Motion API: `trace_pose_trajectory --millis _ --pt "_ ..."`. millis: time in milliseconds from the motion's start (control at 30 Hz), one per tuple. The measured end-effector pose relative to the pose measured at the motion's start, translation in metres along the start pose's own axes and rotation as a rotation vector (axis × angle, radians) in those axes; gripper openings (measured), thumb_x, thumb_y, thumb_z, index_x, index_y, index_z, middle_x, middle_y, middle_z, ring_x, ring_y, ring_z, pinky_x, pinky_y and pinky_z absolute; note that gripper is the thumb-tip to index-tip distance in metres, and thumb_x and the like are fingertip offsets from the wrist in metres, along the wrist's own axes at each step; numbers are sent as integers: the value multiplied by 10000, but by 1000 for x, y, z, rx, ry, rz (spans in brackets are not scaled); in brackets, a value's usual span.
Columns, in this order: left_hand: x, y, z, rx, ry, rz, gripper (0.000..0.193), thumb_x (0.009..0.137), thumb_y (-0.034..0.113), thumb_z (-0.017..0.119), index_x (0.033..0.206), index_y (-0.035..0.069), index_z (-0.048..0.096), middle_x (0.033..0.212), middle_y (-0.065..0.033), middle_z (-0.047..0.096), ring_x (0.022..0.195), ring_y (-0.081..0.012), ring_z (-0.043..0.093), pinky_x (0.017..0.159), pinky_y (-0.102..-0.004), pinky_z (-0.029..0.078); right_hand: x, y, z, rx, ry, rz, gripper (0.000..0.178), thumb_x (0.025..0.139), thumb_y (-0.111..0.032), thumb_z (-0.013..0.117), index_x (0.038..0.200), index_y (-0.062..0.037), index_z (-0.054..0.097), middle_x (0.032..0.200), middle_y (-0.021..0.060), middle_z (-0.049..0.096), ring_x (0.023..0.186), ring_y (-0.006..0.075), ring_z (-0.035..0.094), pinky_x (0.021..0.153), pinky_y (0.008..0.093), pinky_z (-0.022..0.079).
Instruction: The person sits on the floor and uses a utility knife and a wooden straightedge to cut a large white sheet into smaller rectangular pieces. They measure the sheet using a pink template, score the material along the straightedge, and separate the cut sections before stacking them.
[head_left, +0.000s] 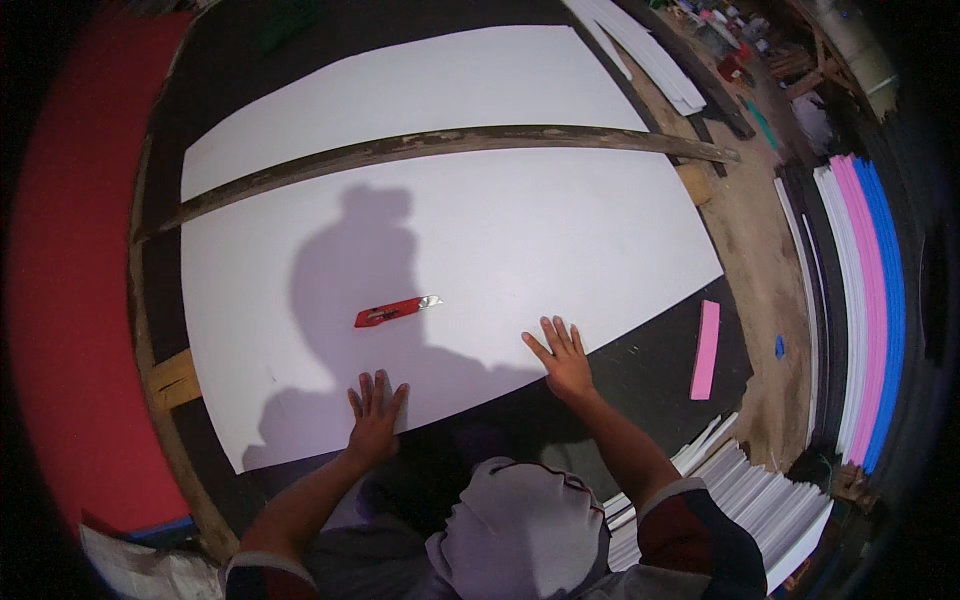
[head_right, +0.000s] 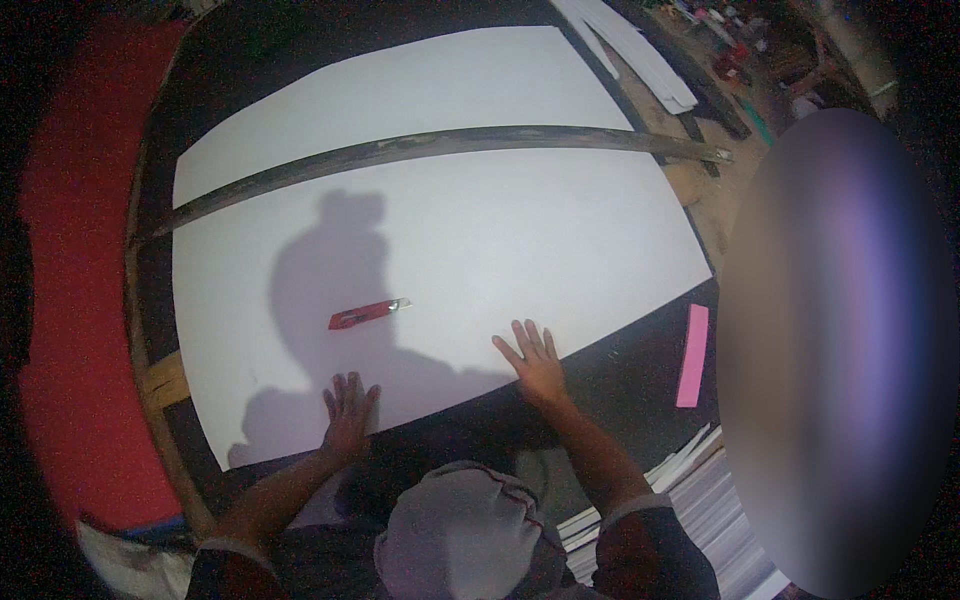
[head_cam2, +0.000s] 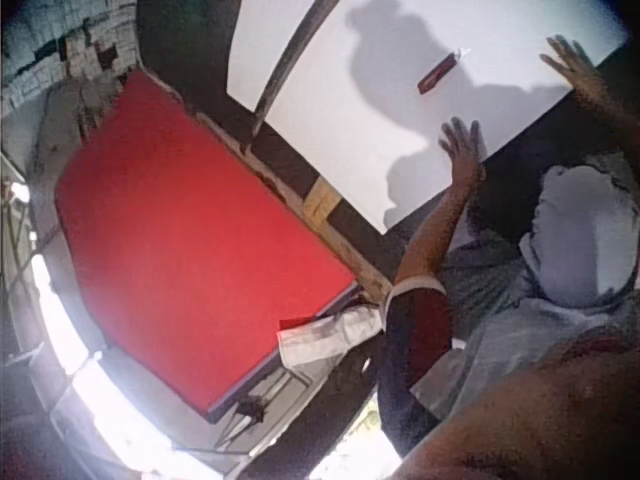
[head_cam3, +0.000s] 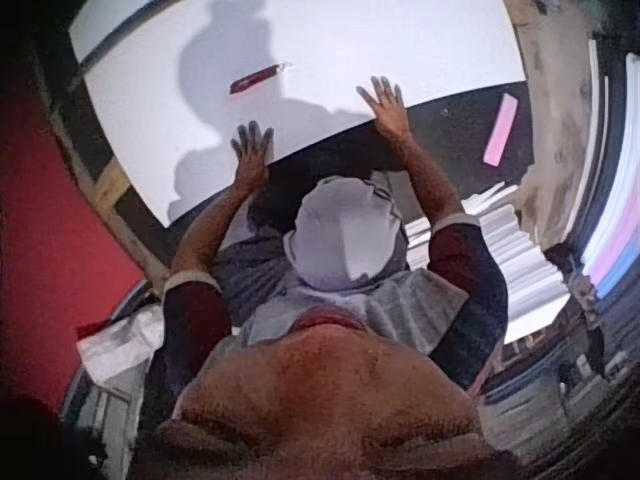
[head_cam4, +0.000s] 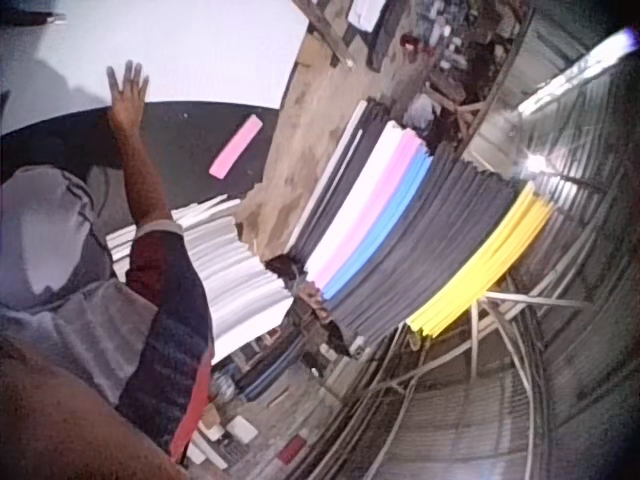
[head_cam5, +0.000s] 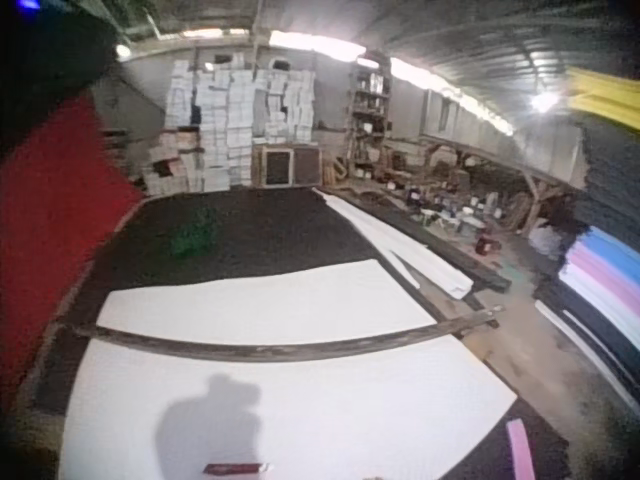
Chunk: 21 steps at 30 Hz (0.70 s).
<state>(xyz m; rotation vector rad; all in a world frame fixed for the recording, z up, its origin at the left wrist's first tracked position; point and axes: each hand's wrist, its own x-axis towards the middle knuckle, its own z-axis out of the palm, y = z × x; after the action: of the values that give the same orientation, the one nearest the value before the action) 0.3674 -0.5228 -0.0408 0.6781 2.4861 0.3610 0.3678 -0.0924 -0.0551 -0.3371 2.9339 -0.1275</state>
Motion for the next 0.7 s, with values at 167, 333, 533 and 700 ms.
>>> trace_pose_trajectory --millis 167,333,533,700 --pt "-1 -1 -15 80 116 49 926 827 534 759 1594 168 392 1693 -270 138 1565 -517 103 1225 -710 124 8 -17 -36 203 -112 10 912 796 -337 846 1597 -294 411 1679 243 247 1564 446 226 1259 639 183" --pt "64 -45 -34 106 414 -79 1115 790 642 774 1620 92 273 1650 -256 285 1548 -466 230 1219 -698 161 65 11 -40 194 191 8 886 839 -563 794 1544 -138 467 1547 292 424 1447 477 399 1196 652 278" --pt "156 -67 -104 -48 405 -448 1123 813 779 678 1656 182 237 1691 -279 139 1574 -508 54 1217 -720 75 226 28 -56 136 409 -81 857 853 -571 755 1541 -150 465 1523 231 466 1427 438 420 1187 599 322" --pt "178 -55 -116 -22 198 -584 1202 739 865 679 1671 273 203 1711 -293 -4 1549 -569 -73 1171 -781 38 363 39 -72 28 283 -16 924 880 -634 707 1626 -226 344 1659 179 346 1550 382 296 1260 585 223"
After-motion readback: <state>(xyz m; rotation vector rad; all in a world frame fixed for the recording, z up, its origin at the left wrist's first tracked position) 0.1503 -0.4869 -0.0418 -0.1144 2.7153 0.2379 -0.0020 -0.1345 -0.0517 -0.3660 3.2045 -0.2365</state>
